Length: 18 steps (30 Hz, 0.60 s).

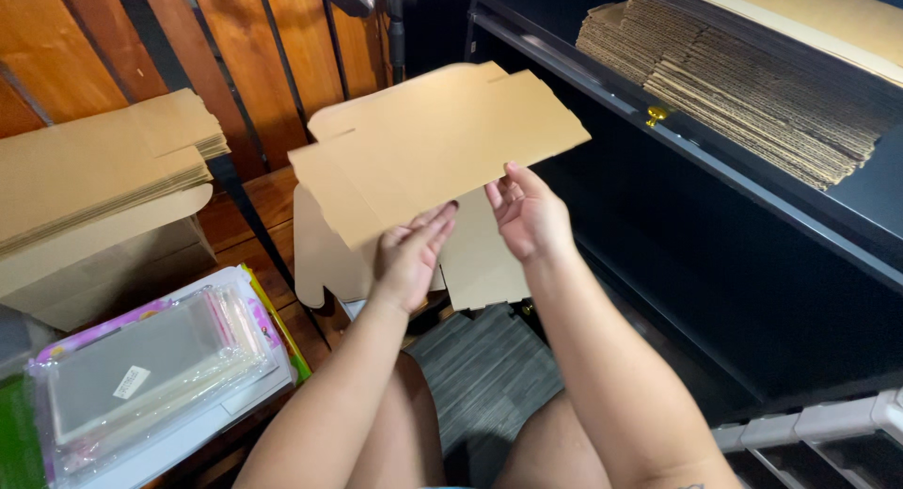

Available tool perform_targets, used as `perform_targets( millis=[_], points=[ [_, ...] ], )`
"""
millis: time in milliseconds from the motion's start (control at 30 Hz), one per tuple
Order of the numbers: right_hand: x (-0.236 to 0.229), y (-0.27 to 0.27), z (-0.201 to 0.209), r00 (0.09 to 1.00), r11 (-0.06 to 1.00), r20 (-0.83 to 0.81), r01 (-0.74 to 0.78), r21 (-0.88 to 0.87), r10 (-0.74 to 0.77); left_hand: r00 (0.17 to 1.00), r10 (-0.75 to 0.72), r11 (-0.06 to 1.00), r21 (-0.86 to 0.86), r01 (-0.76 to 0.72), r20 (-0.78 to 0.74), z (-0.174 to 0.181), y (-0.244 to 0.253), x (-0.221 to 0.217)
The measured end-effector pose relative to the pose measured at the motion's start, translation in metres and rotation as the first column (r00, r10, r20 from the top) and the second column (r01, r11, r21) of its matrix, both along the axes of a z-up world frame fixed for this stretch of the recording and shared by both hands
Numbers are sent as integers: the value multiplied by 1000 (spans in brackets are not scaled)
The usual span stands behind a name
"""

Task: The person takes flat cardboard pieces from a shelf, unfolds them, and places them on a wooden chair. The person then takes white sheets from the shelf and places them on the chair as well.

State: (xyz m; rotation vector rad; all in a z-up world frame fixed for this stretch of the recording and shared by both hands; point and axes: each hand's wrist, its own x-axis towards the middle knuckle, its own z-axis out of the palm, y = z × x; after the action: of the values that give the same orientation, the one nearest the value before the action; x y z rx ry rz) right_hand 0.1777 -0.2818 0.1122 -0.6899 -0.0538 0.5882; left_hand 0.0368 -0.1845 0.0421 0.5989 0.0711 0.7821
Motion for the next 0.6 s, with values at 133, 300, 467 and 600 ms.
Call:
perform_targets(
  millis=[133,300,467,600],
  points=[
    [50,-3,-14,998,998,8,-66,-26,66,981,-75,993,-78,90,179,25,30,-55],
    [60,-15,-7,981,965,81,-157,-208,177,941,-339,863,-399,309,-6,53,82,-77],
    [77,-5,-34,962,920,143,-169,-354,232,879,-296,953,-180,245,-374,34,105,-79],
    [47,-10,-12,851,726,410,51,-686,328,833,-204,972,-5,235,-514,22,113,-67]
  ],
)
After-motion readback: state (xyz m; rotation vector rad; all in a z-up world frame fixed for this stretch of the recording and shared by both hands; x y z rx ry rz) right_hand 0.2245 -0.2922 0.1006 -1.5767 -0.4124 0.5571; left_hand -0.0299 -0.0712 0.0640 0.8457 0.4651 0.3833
